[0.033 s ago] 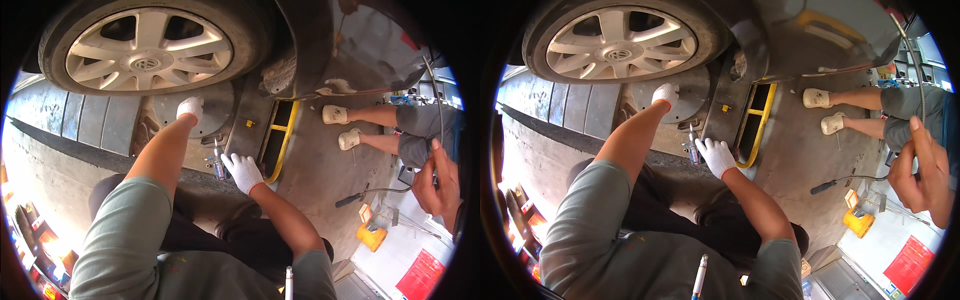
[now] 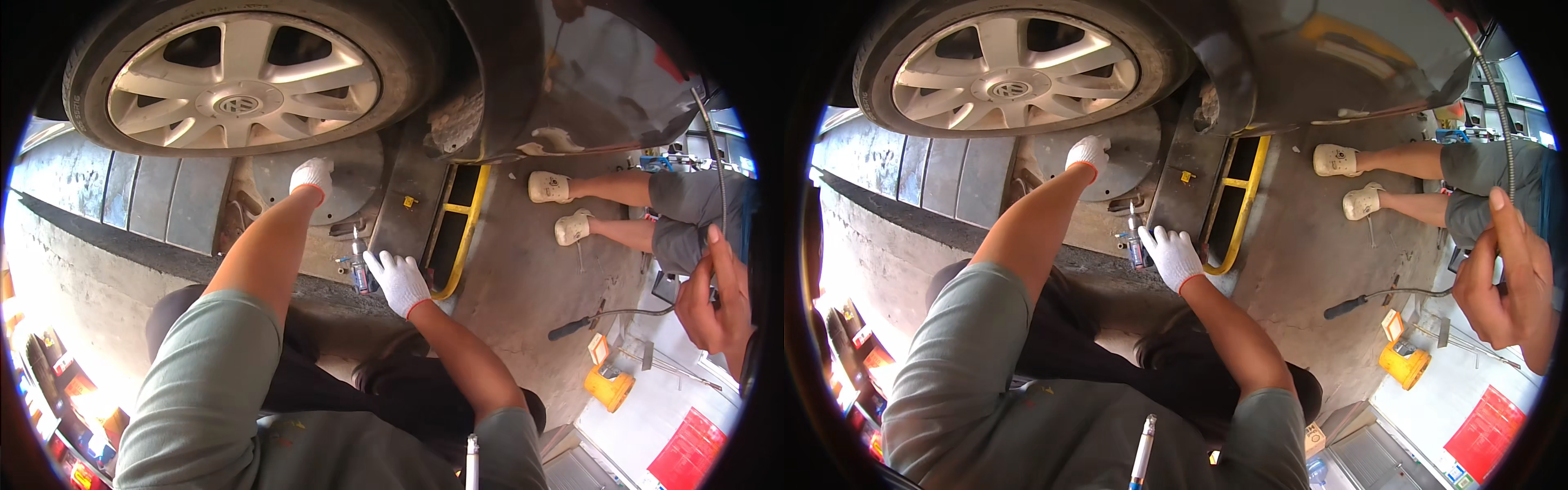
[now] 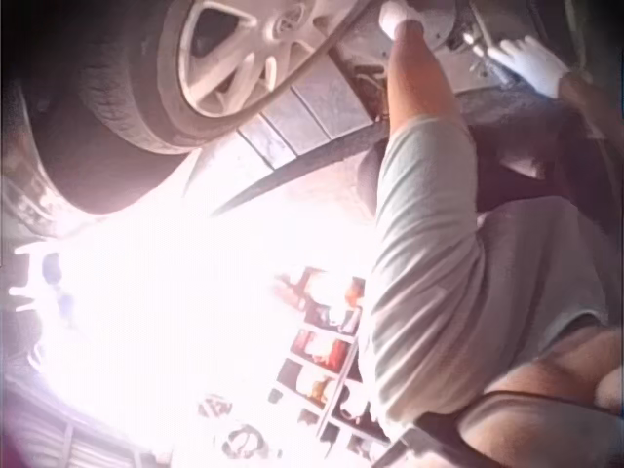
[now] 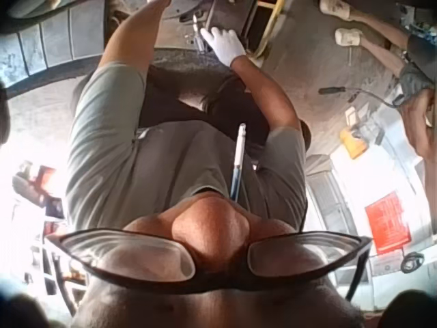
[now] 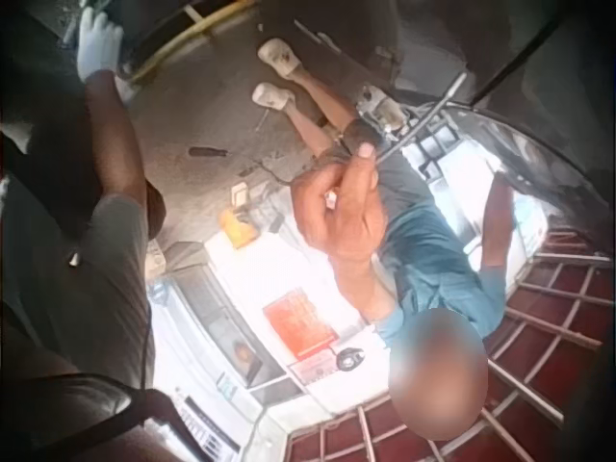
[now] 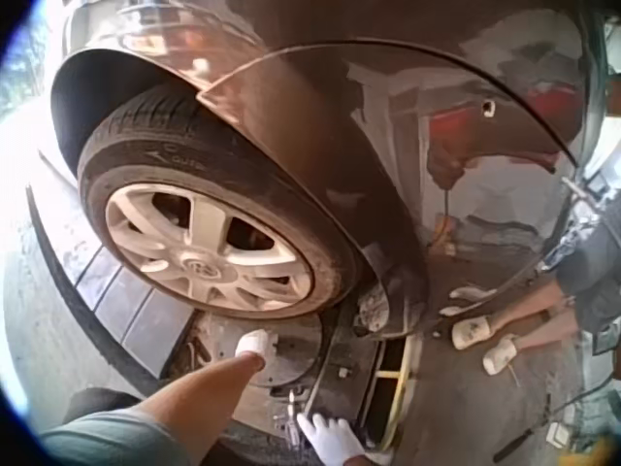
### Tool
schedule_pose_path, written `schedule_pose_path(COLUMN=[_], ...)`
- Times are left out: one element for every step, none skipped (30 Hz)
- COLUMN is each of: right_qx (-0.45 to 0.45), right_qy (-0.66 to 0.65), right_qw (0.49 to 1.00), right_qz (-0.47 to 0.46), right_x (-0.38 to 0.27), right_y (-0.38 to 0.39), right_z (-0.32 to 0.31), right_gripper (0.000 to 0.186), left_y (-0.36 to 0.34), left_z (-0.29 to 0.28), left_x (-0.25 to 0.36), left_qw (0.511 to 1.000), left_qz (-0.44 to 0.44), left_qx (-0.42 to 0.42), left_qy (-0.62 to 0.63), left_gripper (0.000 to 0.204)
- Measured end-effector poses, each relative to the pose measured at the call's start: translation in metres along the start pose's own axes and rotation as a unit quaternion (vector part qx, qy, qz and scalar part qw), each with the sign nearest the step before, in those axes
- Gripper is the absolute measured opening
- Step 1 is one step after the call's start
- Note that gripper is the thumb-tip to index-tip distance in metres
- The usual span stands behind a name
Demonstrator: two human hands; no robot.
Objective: The person uses a power drill to remove screws from the front bumper of a car, then manually removes the screws and clips. They continue to detach fasteners and adjust the bumper area while sitting on the floor.
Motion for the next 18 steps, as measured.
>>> schedule_pose_path(right_qx=[0.004, -0.003, -0.003, -0.004, -0.019, 0.001, 0.021, 0.041, 0.02, 0.021, 0.021, 0.021, 0.002, 0.007, 0.016, 0.025, 0.07, 0.07], right_qy=[-0.003, -0.012, -0.015, -0.019, -0.05, -0.05, -0.05, -0.05, -0.081, -0.103, -0.125, -0.145, -0.179, -0.197, -0.215, -0.234, -0.227, -0.21], right_qw=[1.0, 1.0, 0.999, 0.999, 0.997, 0.998, 0.998, 0.998, 0.996, 0.994, 0.992, 0.989, 0.983, 0.979, 0.974, 0.968, 0.964, 0.96], right_qz=[0.013, 0.028, 0.039, 0.05, 0.059, 0.043, 0.027, 0.01, 0.008, 0.005, 0.002, 0.004, 0.034, 0.057, 0.073, 0.09, 0.117, 0.168], right_x=[-0.001, -0.001, 0.004, 0.008, 0.012, 0.015, 0.02, 0.023, 0.024, 0.027, 0.029, 0.034, 0.04, 0.046, 0.053, 0.06, 0.068, 0.074], right_y=[0.001, 0.002, 0.004, 0.008, 0.013, 0.013, 0.012, 0.012, 0.008, 0.008, 0.008, 0.008, 0.01, 0.01, 0.005, -0.001, -0.008, -0.021], right_z=[0.006, 0.014, 0.02, 0.026, 0.032, 0.034, 0.036, 0.038, 0.04, 0.038, 0.035, 0.031, 0.028, 0.023, 0.018, 0.013, 0.007, 0.005], right_gripper=[0.062, 0.063, 0.066, 0.068, 0.071, 0.07, 0.07, 0.069, 0.07, 0.072, 0.074, 0.076, 0.07, 0.065, 0.06, 0.055, 0.043, 0.045], left_y=[-0.002, -0.003, -0.003, -0.001, -0.001, -0.001, -0.002, -0.001, 0.002, 0.005, 0.008, 0.008, 0.009, 0.011, 0.013, 0.012, 0.011, 0.009], left_z=[0.0, 0.0, 0.0, 0.0, -0.001, 0.0, 0.0, 0.0, 0.002, 0.003, 0.003, 0.001, 0.0, -0.001, -0.007, -0.005, -0.001, 0.002], left_x=[-0.005, -0.011, -0.01, -0.011, -0.012, -0.018, -0.026, -0.033, -0.046, -0.051, -0.056, -0.051, -0.044, -0.036, -0.035, -0.036, -0.036, -0.045], left_qw=[1.0, 1.0, 1.0, 0.999, 0.998, 0.998, 0.998, 0.998, 0.997, 0.995, 0.993, 0.994, 0.995, 0.997, 0.997, 0.997, 0.996, 0.996], left_qz=[-0.002, -0.004, -0.002, -0.001, 0.001, 0.003, 0.005, 0.007, -0.006, -0.011, -0.017, -0.019, -0.02, -0.021, -0.052, -0.056, -0.058, -0.066], left_qx=[0.003, 0.005, 0.025, 0.044, 0.063, 0.061, 0.06, 0.058, 0.071, 0.083, 0.095, 0.086, 0.074, 0.062, 0.031, 0.03, 0.029, 0.033], left_qy=[0.001, 0.003, 0.01, 0.017, 0.024, 0.021, 0.017, 0.014, 0.031, 0.051, 0.071, 0.064, 0.058, 0.052, 0.053, 0.053, 0.054, 0.049], left_gripper=[0.034, 0.035, 0.035, 0.035, 0.035, 0.035, 0.035, 0.035, 0.034, 0.032, 0.031, 0.03, 0.03, 0.029, 0.035, 0.034, 0.033, 0.032])
Point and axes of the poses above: each hand's wrist, its own y-axis away from the middle knuckle, its own z-axis out of the palm, x = y × z, the point moved 3 cm from there along -y, towards the middle knuckle, and after that the axes turned 9 degrees about x, right-handed, at the moved point
